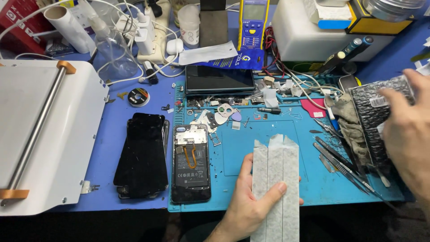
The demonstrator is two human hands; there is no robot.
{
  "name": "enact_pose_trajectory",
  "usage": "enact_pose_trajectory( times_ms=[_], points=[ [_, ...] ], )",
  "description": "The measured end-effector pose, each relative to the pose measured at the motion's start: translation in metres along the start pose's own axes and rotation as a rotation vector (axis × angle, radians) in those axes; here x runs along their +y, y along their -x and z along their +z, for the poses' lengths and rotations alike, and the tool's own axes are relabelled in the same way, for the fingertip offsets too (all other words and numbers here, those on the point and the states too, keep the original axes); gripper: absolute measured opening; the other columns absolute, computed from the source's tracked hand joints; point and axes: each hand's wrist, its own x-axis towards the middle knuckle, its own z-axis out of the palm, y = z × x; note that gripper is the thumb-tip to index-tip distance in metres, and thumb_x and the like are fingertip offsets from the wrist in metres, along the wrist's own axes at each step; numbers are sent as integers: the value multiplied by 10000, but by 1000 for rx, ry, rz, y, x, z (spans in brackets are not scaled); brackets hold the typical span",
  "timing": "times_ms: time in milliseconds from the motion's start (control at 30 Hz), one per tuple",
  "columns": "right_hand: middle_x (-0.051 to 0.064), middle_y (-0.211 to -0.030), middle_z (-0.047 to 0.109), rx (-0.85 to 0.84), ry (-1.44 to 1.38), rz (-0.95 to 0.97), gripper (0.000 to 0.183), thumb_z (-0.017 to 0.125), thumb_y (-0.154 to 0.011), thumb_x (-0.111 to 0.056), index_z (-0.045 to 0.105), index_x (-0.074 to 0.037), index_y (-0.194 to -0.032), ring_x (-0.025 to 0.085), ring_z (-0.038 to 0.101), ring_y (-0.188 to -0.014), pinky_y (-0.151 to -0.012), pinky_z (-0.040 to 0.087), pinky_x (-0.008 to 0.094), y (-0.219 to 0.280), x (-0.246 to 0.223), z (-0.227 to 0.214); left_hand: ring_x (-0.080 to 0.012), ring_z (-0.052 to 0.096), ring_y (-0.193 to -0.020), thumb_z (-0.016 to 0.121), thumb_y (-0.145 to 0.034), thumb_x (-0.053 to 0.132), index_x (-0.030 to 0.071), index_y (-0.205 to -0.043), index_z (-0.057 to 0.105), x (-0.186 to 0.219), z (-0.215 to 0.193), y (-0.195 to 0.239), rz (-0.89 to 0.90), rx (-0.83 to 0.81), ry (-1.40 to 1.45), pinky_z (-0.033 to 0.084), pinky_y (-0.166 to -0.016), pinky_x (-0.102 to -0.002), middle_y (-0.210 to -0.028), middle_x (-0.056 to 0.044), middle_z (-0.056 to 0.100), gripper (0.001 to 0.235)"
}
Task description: The person wipes a cracked smartphone screen with a cloth, then applies three strips of white tape across the screen. They lift the taped screen, use scissors to trim the tape edges, and continue trimming the tape strips.
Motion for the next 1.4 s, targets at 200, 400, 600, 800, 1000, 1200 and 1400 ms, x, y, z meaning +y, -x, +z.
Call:
enact_pose_trajectory(
  times_ms=[200, 400, 600, 800, 1000, 1200, 1400],
  points=[
    [-49, -1269, 770, 2, 111, -274, 54, 775, -1001, -237, 763, -237, -1053, 254, 658, -1142, -1047, 498, 420, 13, -54, -1, -382, 758, -820, 671, -988, 47, 74, -1388, 344, 3, 1, 3, -5, 29, 8, 665, -725, -498, -1102, -285, 705, 518],
    [18, -1148, 734, -233, -162, -138, 192, 696, -967, -169, 724, -172, -1157, 243, 689, -966, -828, 570, 357, 13, -68, 0, -369, 767, -807, 667, -979, 72, 70, -1360, 335, 5, 3, 1, 17, 26, -60, 672, -724, -488, -1131, -281, 721, 505],
    [123, -1200, 705, -393, -208, 52, 323, 709, -962, -104, 721, -53, -1280, 340, 715, -988, -746, 602, 484, 22, -55, 0, -413, 803, -829, 688, -939, 133, 57, -1323, 384, 1, 6, -1, 38, 75, -129, 700, -726, -501, -1178, -277, 736, 496],
    [60, -987, 671, -619, 162, 14, 207, 583, -995, -146, 688, -115, -1171, 274, 716, -830, -538, 621, 434, 11, -71, -10, -264, 744, -911, 662, -951, 157, 72, -1351, 357, 2, 0, -7, 108, 103, -306, 644, -780, -383, -1119, -165, 694, 509],
    [49, -1053, 634, -744, 151, -5, 381, 503, -993, -491, 579, -166, -1176, 290, 740, -910, -449, 567, 478, 1, -60, -10, -151, 670, -1023, 694, -926, 189, 81, -1250, 480, -1, 1, -6, 170, 195, -465, 576, -939, -323, -1148, -53, 654, 403],
    [15, -1169, 685, -902, 108, 105, 333, 540, -993, -284, 605, -206, -1310, 298, 747, -1044, -540, 634, 550, -14, -60, -19, -447, 744, -1056, 621, -995, 175, 31, -1395, 360, 0, 4, -7, 96, -43, -213, 630, -931, -522, -1299, -332, 667, 499],
    [-10, -1182, 750, -927, 103, 185, 336, 536, -975, -412, 673, -248, -1235, 354, 782, -1029, -667, 609, 573, -17, -54, -9, -428, 738, -1027, 594, -981, 221, 89, -1527, 262, 12, 6, -5, 10, -108, -241, 616, -873, -500, -1178, -313, 694, 653]
  ],
)
